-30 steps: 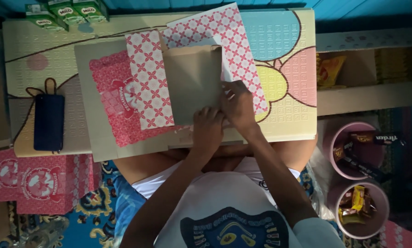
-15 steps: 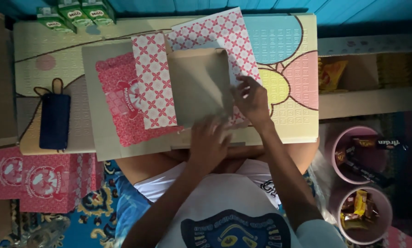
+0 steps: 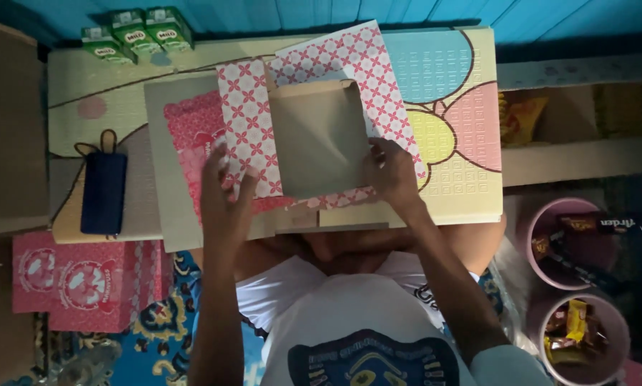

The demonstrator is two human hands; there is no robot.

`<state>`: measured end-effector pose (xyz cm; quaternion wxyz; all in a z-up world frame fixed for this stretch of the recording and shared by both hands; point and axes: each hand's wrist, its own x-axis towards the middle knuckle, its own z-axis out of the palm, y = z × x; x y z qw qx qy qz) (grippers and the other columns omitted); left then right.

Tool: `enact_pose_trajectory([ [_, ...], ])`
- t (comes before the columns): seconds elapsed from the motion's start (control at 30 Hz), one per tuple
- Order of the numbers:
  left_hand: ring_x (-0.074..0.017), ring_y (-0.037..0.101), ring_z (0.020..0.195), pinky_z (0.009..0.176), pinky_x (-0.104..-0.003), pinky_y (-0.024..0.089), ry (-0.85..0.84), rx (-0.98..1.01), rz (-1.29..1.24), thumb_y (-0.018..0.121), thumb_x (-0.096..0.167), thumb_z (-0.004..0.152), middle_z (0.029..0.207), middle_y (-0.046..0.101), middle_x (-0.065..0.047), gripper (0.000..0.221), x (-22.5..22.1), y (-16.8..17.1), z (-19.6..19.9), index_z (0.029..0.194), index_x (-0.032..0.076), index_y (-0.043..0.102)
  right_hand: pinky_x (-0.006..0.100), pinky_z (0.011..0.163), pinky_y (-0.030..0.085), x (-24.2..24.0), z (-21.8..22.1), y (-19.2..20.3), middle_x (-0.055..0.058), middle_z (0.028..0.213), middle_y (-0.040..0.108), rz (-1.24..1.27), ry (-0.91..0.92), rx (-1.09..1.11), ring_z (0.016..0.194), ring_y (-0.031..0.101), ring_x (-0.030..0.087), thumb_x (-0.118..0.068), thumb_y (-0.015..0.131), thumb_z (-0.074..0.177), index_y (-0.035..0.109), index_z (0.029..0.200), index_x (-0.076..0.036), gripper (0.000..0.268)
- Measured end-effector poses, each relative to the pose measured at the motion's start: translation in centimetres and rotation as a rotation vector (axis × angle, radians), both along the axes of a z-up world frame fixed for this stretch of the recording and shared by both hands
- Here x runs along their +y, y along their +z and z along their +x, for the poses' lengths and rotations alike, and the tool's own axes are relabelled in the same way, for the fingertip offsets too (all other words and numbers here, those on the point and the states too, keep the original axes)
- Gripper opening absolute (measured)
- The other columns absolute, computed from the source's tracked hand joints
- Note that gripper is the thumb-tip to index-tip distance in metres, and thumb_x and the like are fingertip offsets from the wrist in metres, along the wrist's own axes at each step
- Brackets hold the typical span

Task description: The person sits on the floor at a low table and folds flat printed cardboard bakery boxes into open boxes, pressing the flaps and base to shape them. They then pick up a yellow snack packet and place it inside one of the folded boxes.

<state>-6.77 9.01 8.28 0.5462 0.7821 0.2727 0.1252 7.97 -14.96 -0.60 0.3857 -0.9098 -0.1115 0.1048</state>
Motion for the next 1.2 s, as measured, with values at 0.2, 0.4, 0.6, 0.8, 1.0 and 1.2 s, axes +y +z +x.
enact_pose_trajectory([
  [0.2,-0.0542,0.046,0.138,0.108,-0.063,0.046,0.046,-0.096,-0.307,0.07,0.012,0.089,0.152,0.043,-0.032,0.072,-2.0,-3.1,-0.7,0.155,0.007,0.041,0.045,0.072,0.061,-2.2,4.6,1.0,0.017,0.104,0.073,0.088,0.081,-0.041,0.089,0.073,0.034,-0.012,0.063,0.097,0.07,0.128,-0.007,0.031],
  [0.4,-0.0276,0.059,0.118,0.096,-0.037,0.055,-0.115,-0.368,-0.541,0.071,0.013,0.086,0.147,0.047,-0.018,0.086,-5.8,-4.1,-1.3,0.158,0.011,0.025,0.035,0.068,0.052,-2.6,9.4,9.0,0.016,0.104,0.067,-0.044,0.285,-0.538,0.079,0.061,0.024,0.004,0.063,0.099,0.075,0.125,-0.004,0.029],
  [0.6,-0.0211,0.055,0.12,0.079,-0.023,0.047,-0.244,-0.315,-0.604,0.053,-0.013,0.079,0.152,0.044,-0.007,0.087,-12.1,-10.9,-1.7,0.159,0.012,0.027,0.04,0.076,0.049,-1.3,11.5,16.4,0.015,0.104,0.066,-0.009,0.495,-0.778,0.084,0.061,0.029,0.006,0.07,0.097,0.079,0.119,-0.001,0.025],
  [0.8,-0.0289,0.065,0.12,0.1,-0.039,0.054,-0.557,0.009,-0.151,0.069,0.025,0.092,0.14,0.058,-0.014,0.061,-11.7,-11.7,-1.8,0.146,0.005,0.048,0.039,0.087,0.049,0.3,11.7,16.2,0.006,0.105,0.073,0.01,0.571,-0.932,0.091,0.064,0.025,-0.007,0.075,0.096,0.08,0.108,-0.005,0.012],
  [1.0,-0.0114,0.062,0.074,0.07,-0.024,0.053,-0.296,-0.254,-0.084,0.06,-0.004,0.082,0.093,0.072,-0.001,0.031,-7.3,-4.4,0.8,0.108,0.009,0.073,0.042,0.096,0.054,-0.4,11.0,14.3,0.016,0.14,0.057,0.206,0.445,-0.756,0.116,0.064,0.033,-0.003,0.088,0.083,0.067,0.132,-0.002,0.053],
  [1.2,-0.0258,0.054,0.111,0.089,-0.035,0.046,-0.105,-0.547,0.369,0.067,0.018,0.098,0.131,0.053,-0.012,0.051,-2.3,-0.1,6.6,0.142,0.004,0.046,0.054,0.105,0.057,-1.1,10.0,9.6,0.017,0.145,0.045,0.435,0.308,-0.475,0.131,0.054,0.037,-0.008,0.081,0.089,0.04,0.152,-0.01,0.075],
])
